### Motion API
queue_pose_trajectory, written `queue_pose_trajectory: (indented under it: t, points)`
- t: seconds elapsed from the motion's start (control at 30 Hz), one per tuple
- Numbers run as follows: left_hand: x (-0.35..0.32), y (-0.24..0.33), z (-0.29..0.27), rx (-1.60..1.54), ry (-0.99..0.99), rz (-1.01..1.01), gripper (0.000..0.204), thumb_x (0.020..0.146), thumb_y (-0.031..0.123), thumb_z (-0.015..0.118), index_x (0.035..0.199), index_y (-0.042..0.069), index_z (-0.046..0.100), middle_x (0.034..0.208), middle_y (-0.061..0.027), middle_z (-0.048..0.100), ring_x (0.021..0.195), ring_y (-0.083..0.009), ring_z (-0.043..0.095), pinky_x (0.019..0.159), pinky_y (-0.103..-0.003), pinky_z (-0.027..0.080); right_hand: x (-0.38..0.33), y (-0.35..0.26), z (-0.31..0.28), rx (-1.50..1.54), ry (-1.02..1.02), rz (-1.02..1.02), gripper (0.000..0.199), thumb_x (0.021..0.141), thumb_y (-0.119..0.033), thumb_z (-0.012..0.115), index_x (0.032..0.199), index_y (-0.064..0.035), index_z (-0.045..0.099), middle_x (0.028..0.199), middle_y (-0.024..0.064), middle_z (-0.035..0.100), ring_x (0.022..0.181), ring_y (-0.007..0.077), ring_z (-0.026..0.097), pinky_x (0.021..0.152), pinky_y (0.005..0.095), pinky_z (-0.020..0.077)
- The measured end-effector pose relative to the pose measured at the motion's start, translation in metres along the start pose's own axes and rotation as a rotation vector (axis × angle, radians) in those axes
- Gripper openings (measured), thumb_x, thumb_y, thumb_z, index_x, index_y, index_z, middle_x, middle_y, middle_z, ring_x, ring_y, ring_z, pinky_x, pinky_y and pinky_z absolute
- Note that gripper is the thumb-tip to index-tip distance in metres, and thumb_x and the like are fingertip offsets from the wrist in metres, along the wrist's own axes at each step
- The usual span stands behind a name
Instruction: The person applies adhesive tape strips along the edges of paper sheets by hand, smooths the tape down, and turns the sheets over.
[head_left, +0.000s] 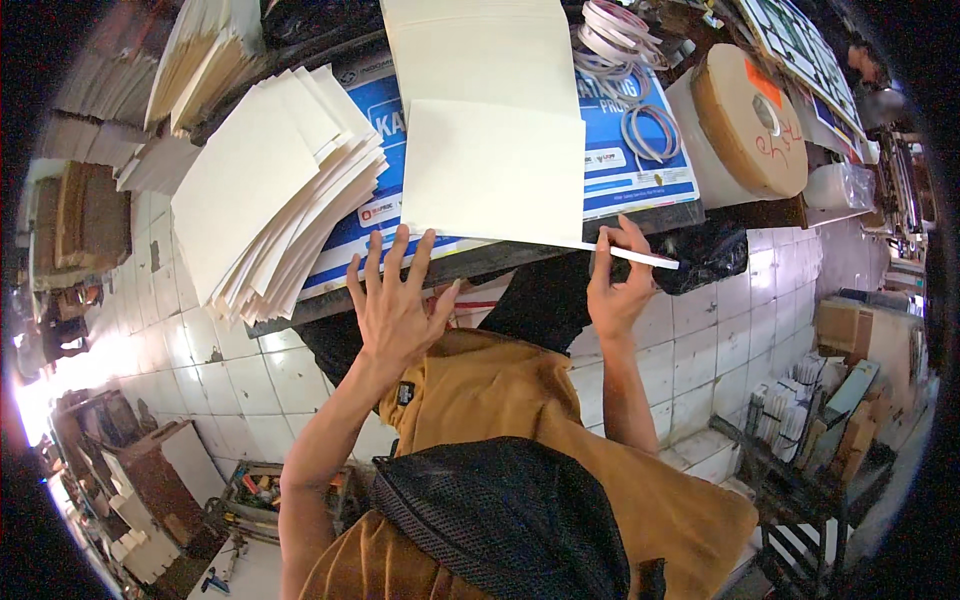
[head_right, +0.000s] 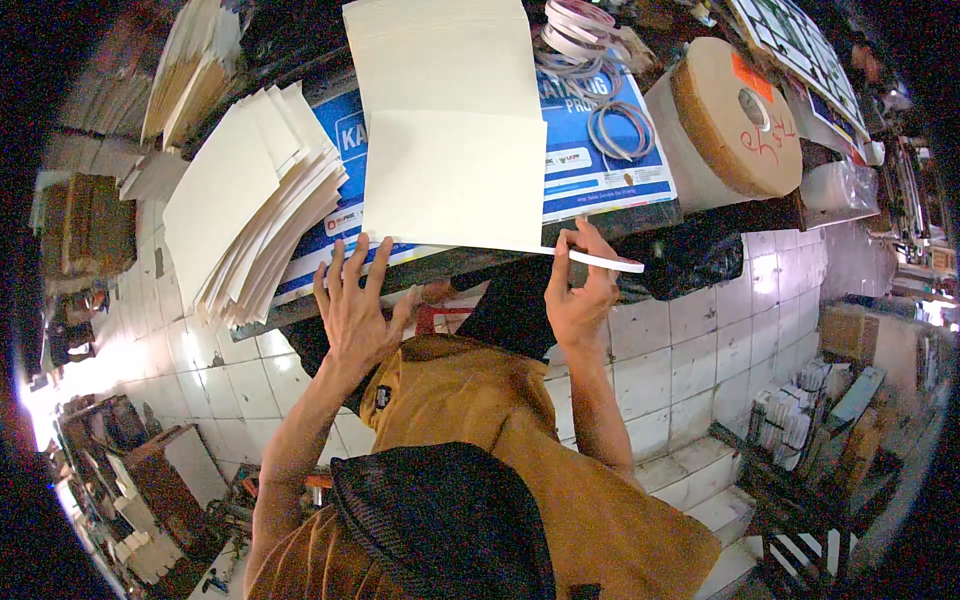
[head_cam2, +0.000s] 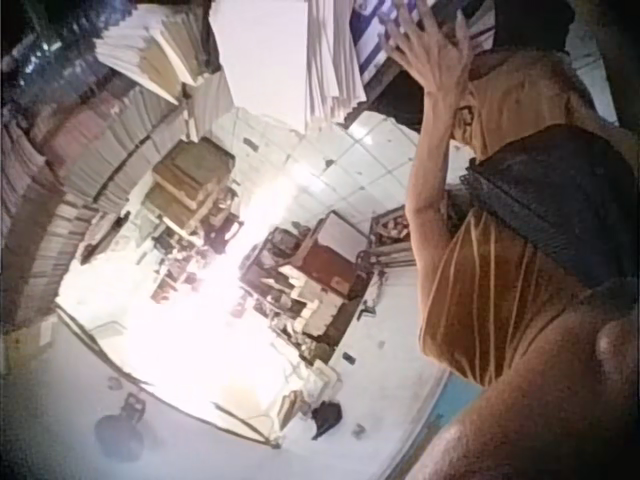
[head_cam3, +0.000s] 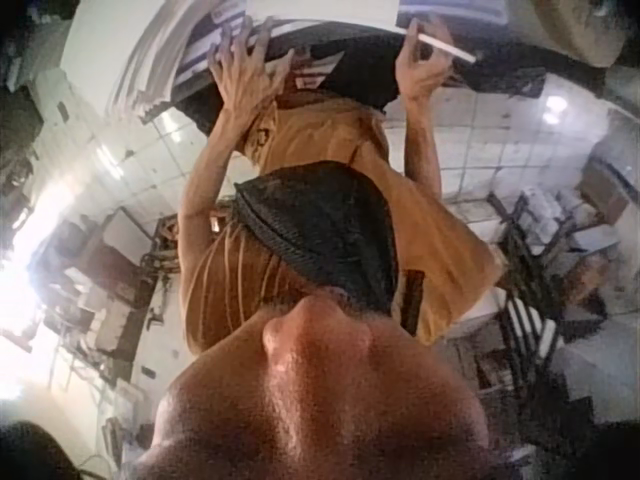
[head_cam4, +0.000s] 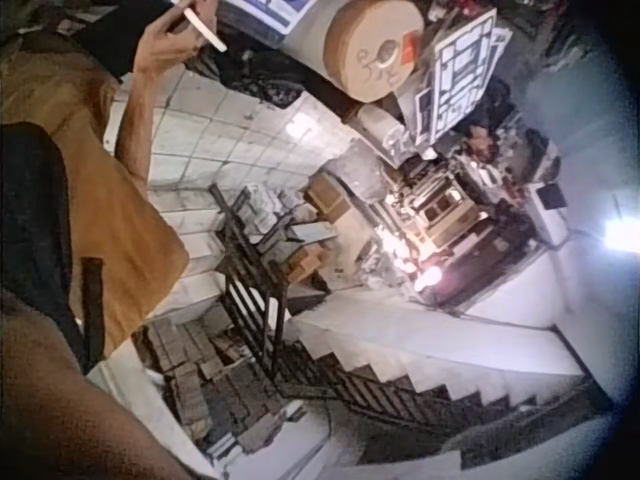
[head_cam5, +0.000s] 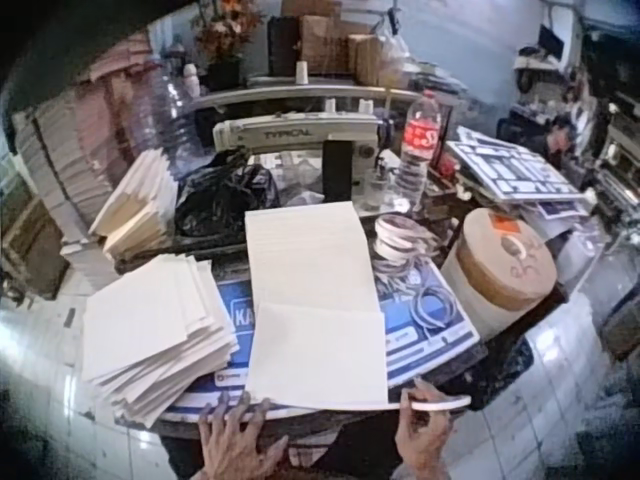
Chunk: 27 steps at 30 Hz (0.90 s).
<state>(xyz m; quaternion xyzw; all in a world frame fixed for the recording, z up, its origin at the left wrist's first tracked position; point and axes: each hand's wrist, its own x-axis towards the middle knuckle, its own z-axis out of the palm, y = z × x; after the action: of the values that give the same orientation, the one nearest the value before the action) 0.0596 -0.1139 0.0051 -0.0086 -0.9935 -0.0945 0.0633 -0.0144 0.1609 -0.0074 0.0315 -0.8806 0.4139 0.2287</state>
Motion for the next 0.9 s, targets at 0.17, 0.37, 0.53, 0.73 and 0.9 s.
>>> queue_pose_trajectory:
  t: [0.17, 0.37, 0.53, 0.73, 0.9]
  points:
    - [0.0, 0.001, 0.001, -0.026, 0.028, -0.013, 0.074, 0.088, 0.044, 0.068, 0.153, 0.017, 0.048, 0.157, -0.0143, 0.043, 0.149, -0.0393, 0.032, 0.12, -0.058, 0.019, -0.001, 0.002, 0.001, -0.026, 0.008, -0.027, 0.03, 0.096, -0.008, 0.07, 0.125, 0.0011, 0.065, 0.105, 0.0136, 0.073, 0.1, 0.0305, 0.069, 0.091, 0.0419, 0.0533]
    - [0.001, 0.002, 0.003, -0.031, 0.029, -0.033, 0.074, 0.087, 0.043, 0.069, 0.153, 0.015, 0.047, 0.156, -0.0143, 0.044, 0.149, -0.0385, 0.032, 0.12, -0.058, 0.02, 0.001, 0.007, 0.005, -0.042, 0.039, -0.098, 0.03, 0.094, -0.004, 0.07, 0.123, 0.0003, 0.066, 0.102, 0.013, 0.072, 0.101, 0.031, 0.068, 0.091, 0.0423, 0.0519]
    - [0.002, 0.003, 0.004, -0.031, 0.031, -0.044, 0.069, 0.09, 0.04, 0.068, 0.15, 0.013, 0.048, 0.155, -0.0142, 0.045, 0.147, -0.0391, 0.034, 0.119, -0.059, 0.021, 0.003, 0.009, 0.008, -0.085, 0.068, -0.185, 0.029, 0.092, -0.003, 0.071, 0.122, -0.0004, 0.067, 0.1, 0.0118, 0.072, 0.097, 0.0311, 0.067, 0.088, 0.0424, 0.0511]
    - [0.023, 0.026, -0.018, -0.052, -0.004, -0.136, 0.068, 0.093, 0.038, 0.066, 0.149, 0.003, 0.047, 0.155, -0.0208, 0.042, 0.145, -0.0428, 0.036, 0.118, -0.059, 0.022, 0.002, 0.009, 0.007, -0.107, 0.068, -0.205, 0.033, 0.091, -0.002, 0.072, 0.123, -0.0021, 0.067, 0.099, 0.0105, 0.071, 0.097, 0.0299, 0.065, 0.089, 0.0431, 0.048]
    - [0.064, 0.098, -0.002, -0.209, 0.155, 0.013, 0.085, 0.098, 0.044, 0.06, 0.155, -0.01, 0.029, 0.165, -0.0287, 0.023, 0.154, -0.0483, 0.018, 0.124, -0.058, 0.018, 0.004, 0.005, 0.007, -0.07, 0.056, -0.177, 0.036, 0.09, -0.002, 0.072, 0.125, -0.0019, 0.066, 0.097, 0.0108, 0.071, 0.097, 0.0305, 0.064, 0.091, 0.0436, 0.047]
